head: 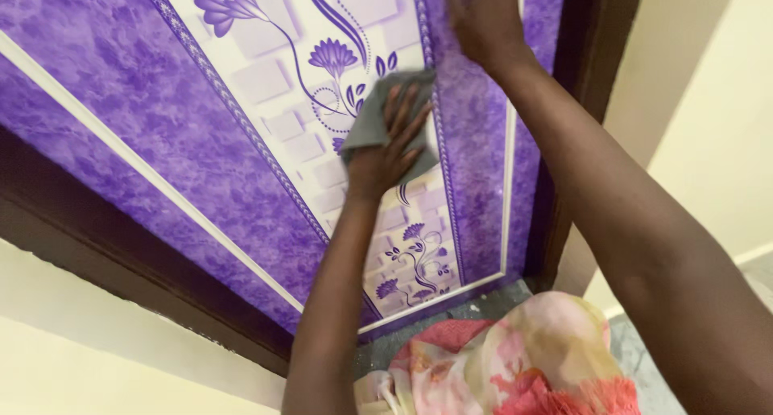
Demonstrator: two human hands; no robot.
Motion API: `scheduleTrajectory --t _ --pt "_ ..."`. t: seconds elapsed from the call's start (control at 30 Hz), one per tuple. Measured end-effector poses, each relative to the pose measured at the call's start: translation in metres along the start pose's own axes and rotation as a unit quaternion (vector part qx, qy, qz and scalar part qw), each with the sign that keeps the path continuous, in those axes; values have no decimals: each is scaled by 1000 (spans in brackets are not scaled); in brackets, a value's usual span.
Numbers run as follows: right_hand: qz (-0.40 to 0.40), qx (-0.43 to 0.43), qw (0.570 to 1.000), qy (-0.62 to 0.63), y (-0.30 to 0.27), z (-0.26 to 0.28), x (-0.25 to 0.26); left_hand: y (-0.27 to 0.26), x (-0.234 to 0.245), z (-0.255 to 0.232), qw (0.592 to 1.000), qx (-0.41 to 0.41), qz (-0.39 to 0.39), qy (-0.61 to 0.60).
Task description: The person wipes a decorative purple and white door panel using a grey cloth, moving their hands across different sections of the floral pattern and briefly folding the cloth between actions.
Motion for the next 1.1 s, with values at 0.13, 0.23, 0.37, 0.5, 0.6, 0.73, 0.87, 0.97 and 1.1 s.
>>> scheduleTrajectory --t 0.13,0.23,0.37,0.5,0.6,0.73,0.87,0.97,1.1 --pt "-46 243 961 -127 -40 8 -9 -75 -15 36 994 107 -18 33" --pt "-43 232 955 -177 -59 -5 -26 -123 1 61 959 280 42 -31" --pt "-80 199 947 -237 -76 -11 -39 -174 21 81 912 406 55 12" --pt "-216 213 948 100 -106 -11 0 -192 4 103 887 435 -41 151" --pt "-267 189 891 314 -117 -4 11 -203 -3 102 894 441 -15 74" --pt "-166 191 921 296 -83 9 -27 -183 -1 113 861 504 -43 45" --pt "-188 281 921 194 -79 -5 -58 -142 11 137 860 498 -100 57" --pt "-243 197 892 326 -78 -29 -74 -112 5 135 852 503 -139 46" --pt "-251 195 911 264 -71 -45 -81 -104 -2 114 836 520 -171 32"
Point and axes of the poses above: each hand's wrist, its own y-axis towards the middle knuckle, its own x-axis out of the back of the hand, z = x × y, the point moved 2 cm from there along y, towards the middle knuckle, and after that the axes turned 13 degrees about z, right-handed, at the moved point
